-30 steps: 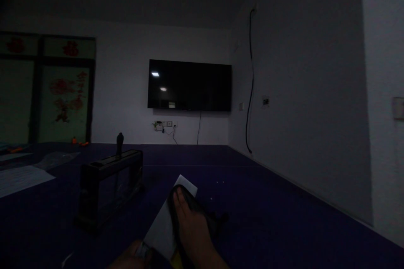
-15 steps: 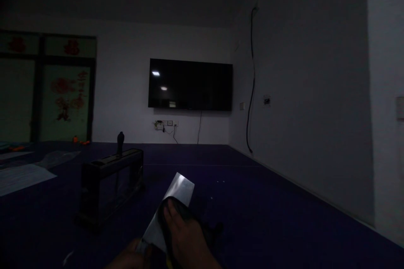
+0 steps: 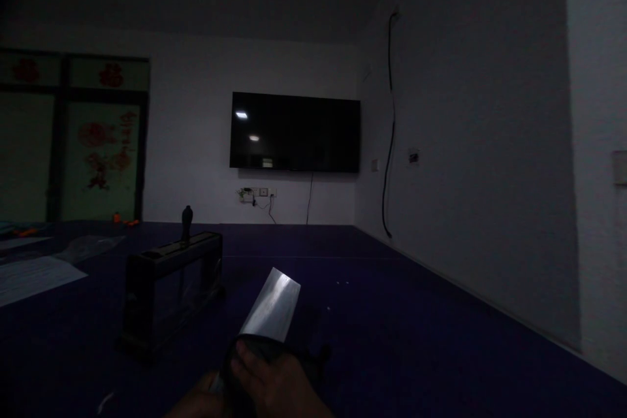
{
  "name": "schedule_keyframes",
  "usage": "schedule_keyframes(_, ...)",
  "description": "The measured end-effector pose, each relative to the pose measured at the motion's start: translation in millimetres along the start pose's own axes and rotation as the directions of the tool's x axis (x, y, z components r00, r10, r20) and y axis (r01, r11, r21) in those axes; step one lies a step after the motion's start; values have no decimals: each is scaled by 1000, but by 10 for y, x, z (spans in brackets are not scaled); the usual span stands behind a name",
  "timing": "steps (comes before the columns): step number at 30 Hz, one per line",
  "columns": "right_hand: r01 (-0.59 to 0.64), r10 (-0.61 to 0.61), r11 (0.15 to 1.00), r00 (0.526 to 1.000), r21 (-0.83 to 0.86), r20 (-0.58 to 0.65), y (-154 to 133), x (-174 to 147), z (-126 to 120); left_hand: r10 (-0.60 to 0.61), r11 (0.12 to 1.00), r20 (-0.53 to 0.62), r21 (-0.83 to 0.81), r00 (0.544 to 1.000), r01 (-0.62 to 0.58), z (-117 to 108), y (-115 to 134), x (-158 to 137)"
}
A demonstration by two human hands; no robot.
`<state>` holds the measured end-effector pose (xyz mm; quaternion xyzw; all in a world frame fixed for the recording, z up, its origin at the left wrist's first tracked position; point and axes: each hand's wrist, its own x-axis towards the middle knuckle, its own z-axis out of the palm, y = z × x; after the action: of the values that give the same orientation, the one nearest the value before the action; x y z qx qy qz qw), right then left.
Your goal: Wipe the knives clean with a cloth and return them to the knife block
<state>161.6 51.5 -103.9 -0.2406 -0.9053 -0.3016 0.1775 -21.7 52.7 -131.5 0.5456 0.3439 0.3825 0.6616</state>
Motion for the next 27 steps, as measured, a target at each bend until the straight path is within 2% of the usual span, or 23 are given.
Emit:
schedule_keyframes(5, 50, -49, 998, 998, 30, -26, -11, 6, -24, 21, 1000, -9, 16, 1000, -21, -44, 15, -105)
schedule_keyframes(11, 29, -29, 1000, 999, -9, -23, -42, 24, 36, 12, 1000, -49, -5, 999, -12, -53, -25, -84)
schedule_keyframes(15, -7, 7, 999, 1000, -35, 2, -75, 55, 30, 12, 1000, -87, -10, 996, -13, -61, -62, -61)
schedule_keyframes(21, -111, 114, 992, 993, -64, 41, -31, 56, -16, 7, 999, -56, 41, 998, -4, -66, -103, -86)
schedule_keyframes(27, -200, 208, 976, 974, -89, 89, 58, 60, -102, -21, 998, -39, 59, 999, 23, -77, -153, 24)
